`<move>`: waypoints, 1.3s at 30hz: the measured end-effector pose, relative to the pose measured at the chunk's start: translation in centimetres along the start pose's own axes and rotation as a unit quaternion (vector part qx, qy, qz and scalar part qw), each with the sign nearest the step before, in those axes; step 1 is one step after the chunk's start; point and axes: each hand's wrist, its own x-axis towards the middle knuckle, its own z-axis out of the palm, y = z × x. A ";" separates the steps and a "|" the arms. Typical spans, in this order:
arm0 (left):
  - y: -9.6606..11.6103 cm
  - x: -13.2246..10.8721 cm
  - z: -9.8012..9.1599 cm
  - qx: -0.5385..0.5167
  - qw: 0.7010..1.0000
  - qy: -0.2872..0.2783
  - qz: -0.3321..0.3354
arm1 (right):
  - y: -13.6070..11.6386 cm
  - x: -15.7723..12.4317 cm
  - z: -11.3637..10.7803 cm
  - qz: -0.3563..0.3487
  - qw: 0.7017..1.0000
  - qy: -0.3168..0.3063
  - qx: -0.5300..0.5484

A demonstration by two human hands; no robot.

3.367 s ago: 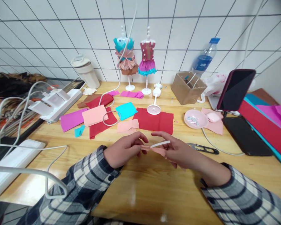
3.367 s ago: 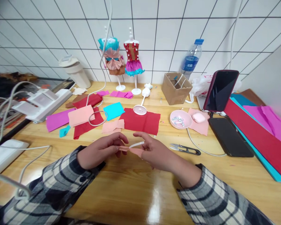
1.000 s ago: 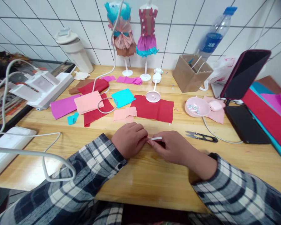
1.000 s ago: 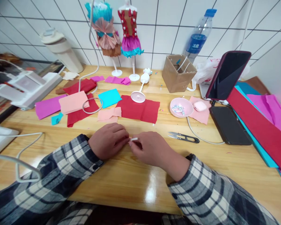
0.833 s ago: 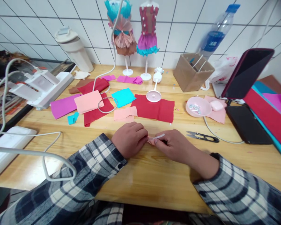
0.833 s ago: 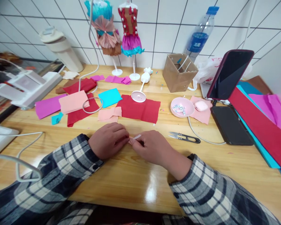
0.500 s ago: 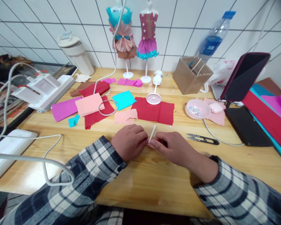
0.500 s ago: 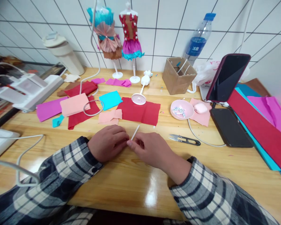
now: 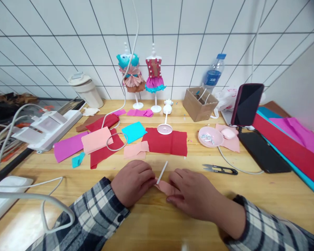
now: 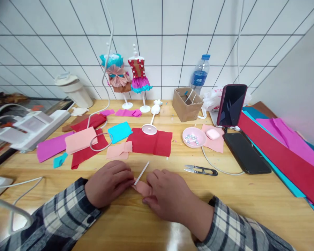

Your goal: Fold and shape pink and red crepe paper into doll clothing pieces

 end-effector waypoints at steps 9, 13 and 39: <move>-0.6 -1.2 0.1 0.014 0.998 0.054 0.038 | 0.4 -0.6 -0.1 0.067 0.985 0.037 0.154; -0.3 -1.2 -0.3 0.015 0.994 0.099 0.047 | -0.5 -0.5 0.3 0.105 0.961 0.086 0.242; -0.1 -0.7 0.3 0.094 0.987 0.063 0.112 | 2.7 -0.7 -1.3 0.035 0.993 -0.016 0.111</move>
